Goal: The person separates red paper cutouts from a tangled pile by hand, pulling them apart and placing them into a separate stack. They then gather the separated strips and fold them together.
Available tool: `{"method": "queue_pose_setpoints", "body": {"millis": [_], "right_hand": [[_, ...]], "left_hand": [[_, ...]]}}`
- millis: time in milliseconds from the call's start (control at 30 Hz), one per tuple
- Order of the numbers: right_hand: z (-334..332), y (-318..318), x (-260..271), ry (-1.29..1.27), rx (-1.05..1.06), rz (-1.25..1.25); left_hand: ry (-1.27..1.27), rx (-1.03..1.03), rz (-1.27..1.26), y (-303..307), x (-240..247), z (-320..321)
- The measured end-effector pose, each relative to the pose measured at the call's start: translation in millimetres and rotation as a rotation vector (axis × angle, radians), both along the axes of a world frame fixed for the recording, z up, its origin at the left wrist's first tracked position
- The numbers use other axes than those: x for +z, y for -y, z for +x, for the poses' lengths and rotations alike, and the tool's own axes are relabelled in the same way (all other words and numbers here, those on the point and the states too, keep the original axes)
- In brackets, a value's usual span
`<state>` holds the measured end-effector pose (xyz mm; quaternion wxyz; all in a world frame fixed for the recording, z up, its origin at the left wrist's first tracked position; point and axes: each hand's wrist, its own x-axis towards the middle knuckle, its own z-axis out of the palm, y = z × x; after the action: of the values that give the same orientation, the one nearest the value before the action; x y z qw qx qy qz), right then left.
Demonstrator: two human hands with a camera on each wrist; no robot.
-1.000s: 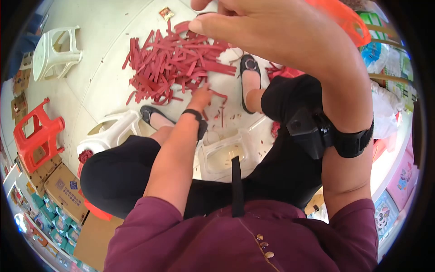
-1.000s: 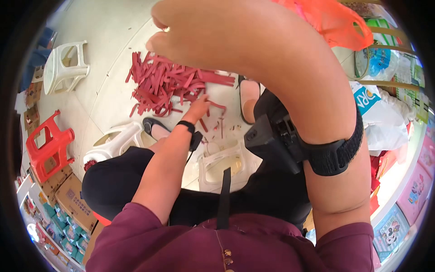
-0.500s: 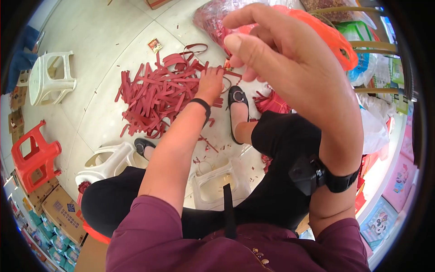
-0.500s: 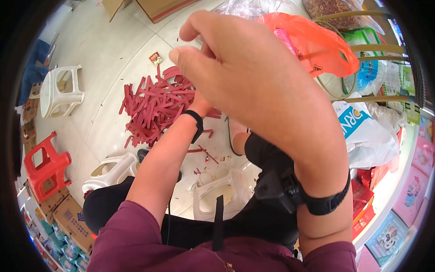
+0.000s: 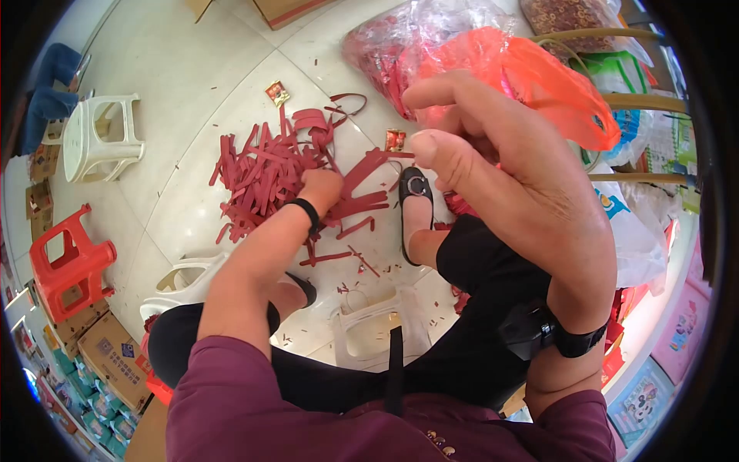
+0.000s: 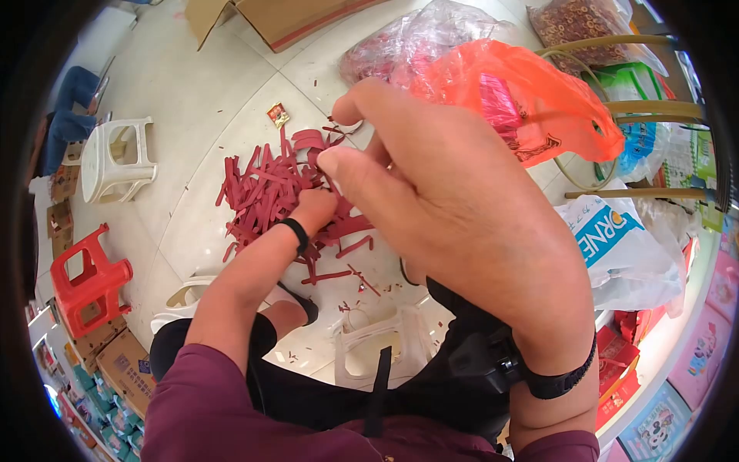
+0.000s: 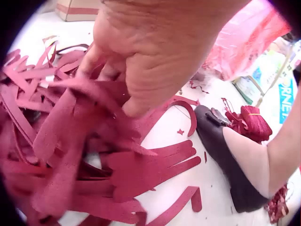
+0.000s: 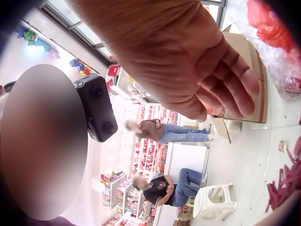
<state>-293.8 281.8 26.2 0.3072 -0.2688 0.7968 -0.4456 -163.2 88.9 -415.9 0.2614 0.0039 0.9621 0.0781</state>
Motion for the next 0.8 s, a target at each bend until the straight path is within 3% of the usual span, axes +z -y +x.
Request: {"method": "queue_pose_setpoints", "body": {"millis": [33, 133, 167, 200, 267, 367, 433, 500, 667, 800], "right_hand": [[0, 0, 0, 0.002, -0.001, 0.009], [2, 1, 1, -0.005, -0.001, 0.032], [2, 1, 1, -0.008, 0.001, 0.035], [1, 1, 1, -0.01, 0.008, 0.033], [2, 5, 1, -0.01, 0.012, 0.035], [7, 12, 3, -0.005, 0.009, 0.041], [6, 14, 2, 0.006, 0.014, 0.049], [4, 17, 1, 0.019, 0.019, 0.069], [2, 16, -1, 0.024, 0.056, 0.068], [3, 14, -2, -0.034, 0.085, 0.07]], "left_hand": [[0.132, -0.039, -0.093, 9, 26, 3], [0.115, 0.066, 0.104, 32, 74, -27], [-0.021, 0.167, 0.152, 36, 82, -40], [-0.157, 0.268, 0.202, 37, 83, -54], [-0.497, 0.21, 0.174, 44, 70, -86], [-0.599, 0.226, 0.012, 33, 51, -122], [-0.47, 0.323, -0.078, 26, 34, -136], [-0.321, 0.375, -0.1, 24, 21, -134], [-0.274, 0.277, 0.069, 58, 3, -86], [-0.29, 0.2, 0.176, 93, 40, -26]]}}
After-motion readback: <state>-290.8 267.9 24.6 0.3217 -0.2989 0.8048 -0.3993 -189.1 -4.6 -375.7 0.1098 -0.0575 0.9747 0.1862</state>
